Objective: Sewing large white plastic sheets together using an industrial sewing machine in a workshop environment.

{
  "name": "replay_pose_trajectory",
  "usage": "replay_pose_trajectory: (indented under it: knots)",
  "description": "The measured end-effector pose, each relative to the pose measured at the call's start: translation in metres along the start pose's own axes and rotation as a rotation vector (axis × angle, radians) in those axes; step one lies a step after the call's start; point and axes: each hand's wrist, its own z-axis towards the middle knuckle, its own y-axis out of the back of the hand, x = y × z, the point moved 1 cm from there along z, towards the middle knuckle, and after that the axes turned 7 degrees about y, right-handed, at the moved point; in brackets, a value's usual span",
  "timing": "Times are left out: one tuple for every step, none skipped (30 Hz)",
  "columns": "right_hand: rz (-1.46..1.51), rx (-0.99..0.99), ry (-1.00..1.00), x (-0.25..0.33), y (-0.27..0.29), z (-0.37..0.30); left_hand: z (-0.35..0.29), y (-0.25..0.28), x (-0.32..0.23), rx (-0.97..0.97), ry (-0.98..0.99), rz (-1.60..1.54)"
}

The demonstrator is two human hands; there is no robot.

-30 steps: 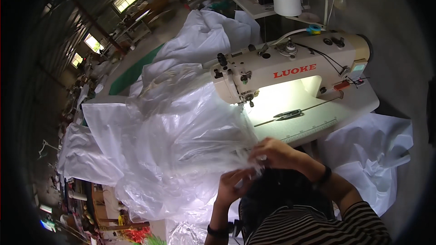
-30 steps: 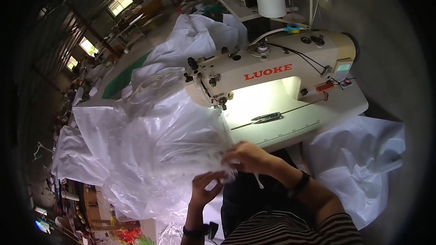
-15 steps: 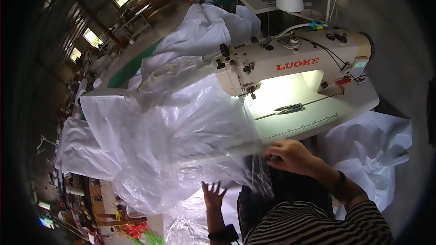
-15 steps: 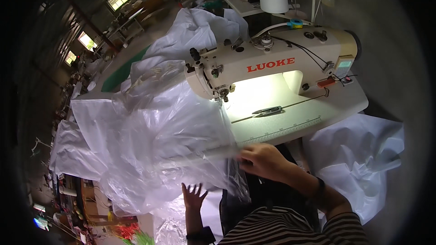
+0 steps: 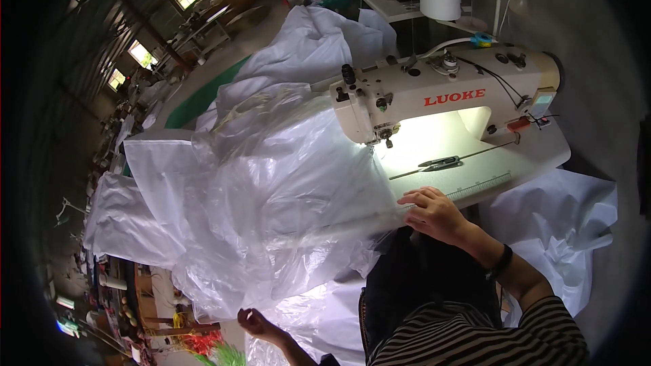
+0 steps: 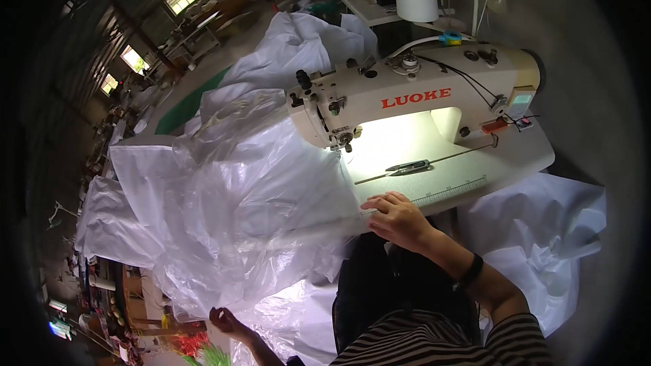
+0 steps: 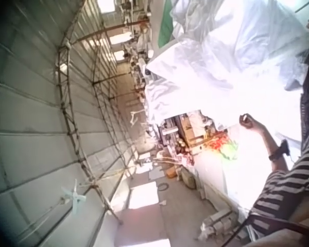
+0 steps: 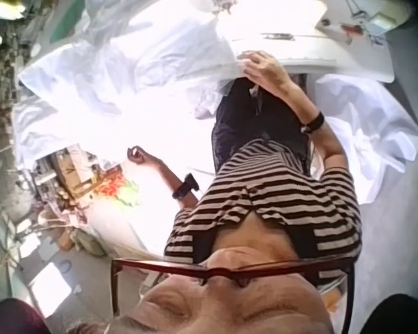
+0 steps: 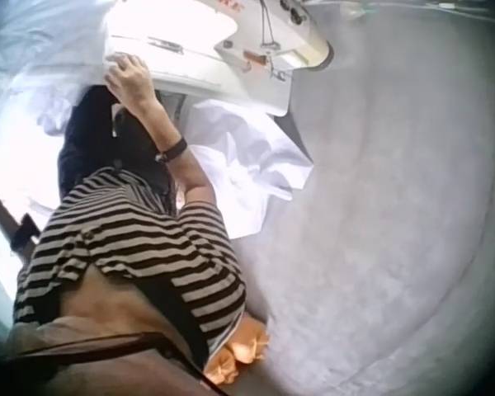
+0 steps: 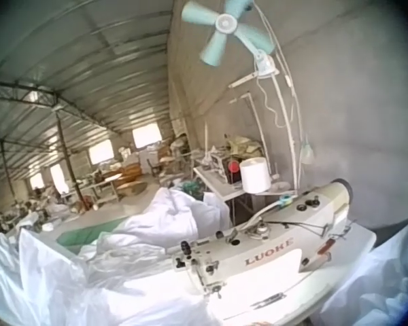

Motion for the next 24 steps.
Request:
replay_pose_trajectory:
  knots:
    - [0.051,-0.016,0.018,0.003,-0.002,0.006,-0.001,-0.007,-0.007,0.031,-0.179,-0.014]
    - [0.045,-0.018,0.020,0.005,0.006,0.010,-0.016,-0.024,-0.044,0.176,-0.253,0.049]
    - [0.063,-0.052,-0.002,0.010,0.012,0.019,-0.036,-0.041,-0.077,0.442,-0.073,-0.096]
    - [0.086,-0.085,-0.017,0.016,0.011,0.028,-0.048,-0.062,-0.096,0.596,-0.299,-0.132]
    - [0.072,-0.083,-0.022,0.018,0.010,0.032,-0.059,-0.082,-0.131,0.773,-0.450,0.035]
    - [-0.045,-0.060,-0.024,0.023,0.003,0.038,-0.063,-0.100,-0.138,0.814,-0.704,0.199]
    - [-0.168,-0.039,-0.029,0.025,-0.002,0.039,-0.068,-0.115,-0.140,0.893,-0.661,0.222]
    - [-0.232,0.017,0.004,0.023,-0.010,0.036,-0.068,-0.122,-0.135,0.889,-0.662,0.285]
    - [-0.247,0.010,-0.007,0.015,-0.016,0.033,-0.069,-0.132,-0.134,0.892,-0.670,0.339]
    - [-0.231,0.024,0.005,0.007,-0.022,0.033,-0.067,-0.135,-0.134,0.891,-0.681,0.330]
    - [-0.214,0.038,0.016,0.000,-0.025,0.032,-0.060,-0.135,-0.130,0.856,-0.667,0.386]
    - [-0.087,-0.106,-0.031,0.004,-0.018,0.044,-0.052,-0.129,-0.120,0.820,-0.641,0.455]
    - [-0.085,-0.110,-0.031,0.004,-0.009,0.053,-0.045,-0.124,-0.110,0.818,-0.644,0.458]
    - [0.001,-0.104,-0.069,0.003,-0.002,0.061,-0.036,-0.119,-0.097,0.752,-0.630,0.490]
    - [0.081,-0.100,-0.107,0.001,0.004,0.069,-0.026,-0.116,-0.084,0.686,-0.619,0.516]
    - [0.091,-0.203,-0.073,-0.004,0.001,0.074,-0.012,-0.113,-0.069,0.646,-0.649,0.516]
    - [0.092,-0.206,-0.074,-0.008,-0.003,0.081,0.000,-0.110,-0.059,0.605,-0.675,0.520]
    - [0.104,-0.189,-0.103,-0.012,-0.004,0.085,0.005,-0.113,-0.074,0.521,-0.570,0.346]
    - [0.118,-0.171,-0.132,-0.018,-0.007,0.087,0.014,-0.112,-0.084,0.476,-0.511,0.297]
    - [0.120,-0.178,-0.171,-0.025,-0.012,0.088,0.024,-0.112,-0.095,0.525,-0.350,0.165]
    - [0.130,-0.173,-0.166,-0.026,-0.015,0.090,0.036,-0.111,-0.102,0.559,-0.185,0.041]
    - [0.161,-0.147,-0.238,-0.027,-0.017,0.091,0.047,-0.114,-0.106,0.569,-0.073,-0.086]
    - [0.193,-0.121,-0.309,-0.029,-0.018,0.091,0.048,-0.115,-0.112,0.563,-0.072,-0.079]
    - [0.176,-0.101,-0.349,-0.032,-0.018,0.091,0.048,-0.118,-0.122,0.606,-0.183,-0.100]
